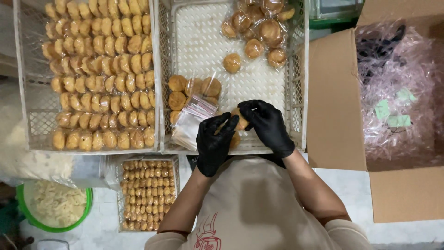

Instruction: The person is individually bagging small round pastries and placing them into a shipping box lined with protective shredded paper.

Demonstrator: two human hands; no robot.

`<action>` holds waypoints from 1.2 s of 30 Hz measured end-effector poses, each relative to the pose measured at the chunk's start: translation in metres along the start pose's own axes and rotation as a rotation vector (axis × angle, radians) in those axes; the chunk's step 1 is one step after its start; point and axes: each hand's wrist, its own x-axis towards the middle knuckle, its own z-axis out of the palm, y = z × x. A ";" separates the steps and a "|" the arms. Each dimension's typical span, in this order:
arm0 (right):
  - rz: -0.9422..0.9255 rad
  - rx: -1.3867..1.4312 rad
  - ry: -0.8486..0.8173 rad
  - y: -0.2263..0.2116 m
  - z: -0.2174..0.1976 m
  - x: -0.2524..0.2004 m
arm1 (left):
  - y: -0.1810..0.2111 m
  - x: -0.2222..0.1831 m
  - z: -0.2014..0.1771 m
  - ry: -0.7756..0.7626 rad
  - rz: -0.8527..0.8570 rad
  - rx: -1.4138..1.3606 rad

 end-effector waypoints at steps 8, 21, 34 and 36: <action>0.092 -0.163 -0.347 -0.086 -0.028 0.006 | 0.013 0.007 0.003 -0.004 -0.379 -0.696; -0.060 -0.321 -0.428 -0.096 -0.047 0.010 | 0.045 0.050 -0.014 -0.301 -0.672 -1.165; -0.275 -0.443 -0.567 -0.075 -0.072 0.004 | 0.053 0.032 0.014 -0.311 -0.739 -0.961; -0.253 -0.467 -0.609 -0.056 -0.077 -0.001 | 0.034 0.008 0.041 -0.249 -0.531 -0.956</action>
